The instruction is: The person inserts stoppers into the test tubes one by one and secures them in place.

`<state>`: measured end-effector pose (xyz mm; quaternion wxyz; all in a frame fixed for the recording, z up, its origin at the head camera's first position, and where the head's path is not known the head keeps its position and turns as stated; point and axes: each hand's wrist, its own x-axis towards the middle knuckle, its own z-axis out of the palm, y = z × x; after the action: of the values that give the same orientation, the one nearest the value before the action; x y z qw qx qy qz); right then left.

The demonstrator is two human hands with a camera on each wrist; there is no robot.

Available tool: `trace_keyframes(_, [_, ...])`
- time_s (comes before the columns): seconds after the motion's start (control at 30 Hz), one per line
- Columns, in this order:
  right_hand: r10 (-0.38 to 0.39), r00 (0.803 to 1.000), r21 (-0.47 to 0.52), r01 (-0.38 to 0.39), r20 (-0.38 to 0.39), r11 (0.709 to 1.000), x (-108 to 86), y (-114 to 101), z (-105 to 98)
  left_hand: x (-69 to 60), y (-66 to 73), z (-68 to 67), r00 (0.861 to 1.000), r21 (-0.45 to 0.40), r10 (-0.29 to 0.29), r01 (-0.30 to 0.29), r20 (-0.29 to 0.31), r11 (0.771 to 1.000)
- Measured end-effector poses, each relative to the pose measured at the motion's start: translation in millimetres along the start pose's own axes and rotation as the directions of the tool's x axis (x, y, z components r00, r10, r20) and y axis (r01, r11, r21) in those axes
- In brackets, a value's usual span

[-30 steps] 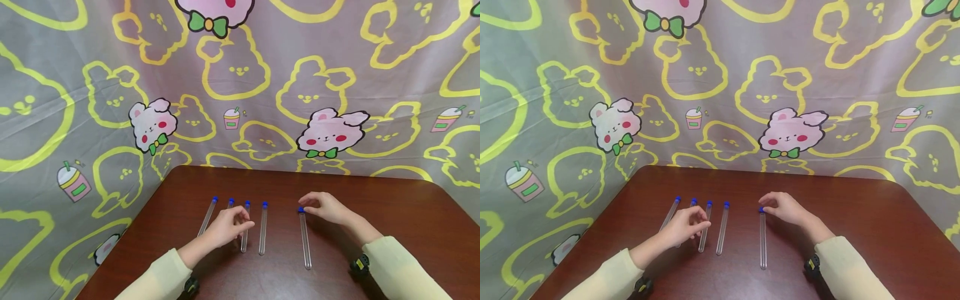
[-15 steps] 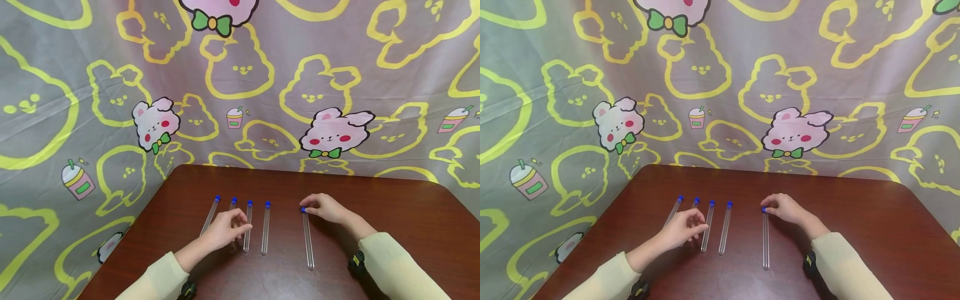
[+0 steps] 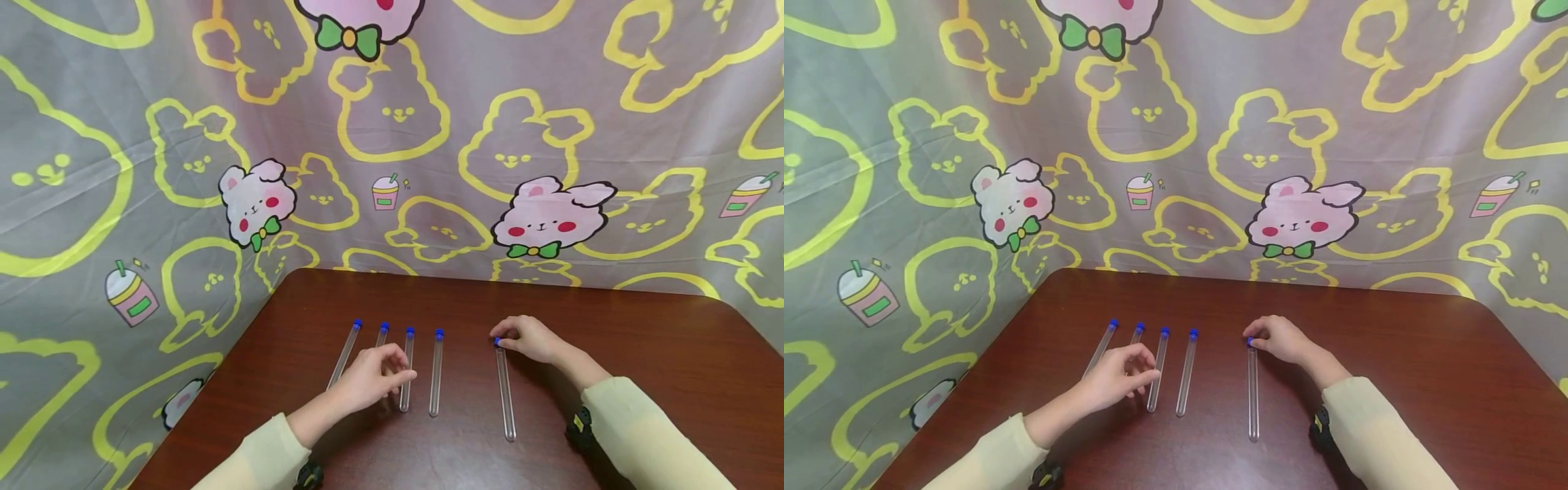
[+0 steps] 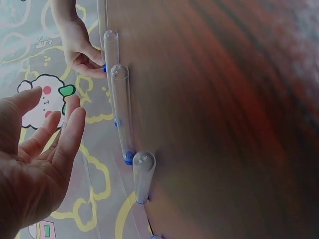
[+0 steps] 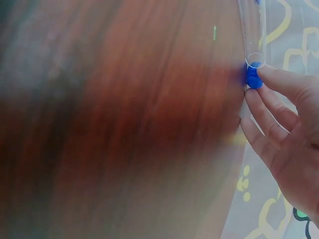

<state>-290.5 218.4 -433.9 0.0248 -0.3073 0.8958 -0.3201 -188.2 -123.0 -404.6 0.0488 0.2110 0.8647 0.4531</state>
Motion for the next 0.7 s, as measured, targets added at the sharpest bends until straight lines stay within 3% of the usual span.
trace_keyframes(0.23, [0.071,0.997,-0.002,-0.071,0.001,0.997,-2.8,0.0,-2.3,1.1,6.3,2.7,0.999,0.005,0.006,-0.006,0.035,1.0])
trace_keyframes(0.5, [0.098,0.995,-0.019,-0.098,0.008,0.995,-3.0,0.1,-4.0,7.7,10.3,10.6,0.996,0.044,0.069,-0.071,0.052,0.997])
trace_keyframes(0.7, [0.105,0.994,-0.02,-0.105,0.009,0.994,-1.2,0.6,-5.5,14.0,14.1,16.1,0.994,0.014,0.09,-0.091,0.068,0.996])
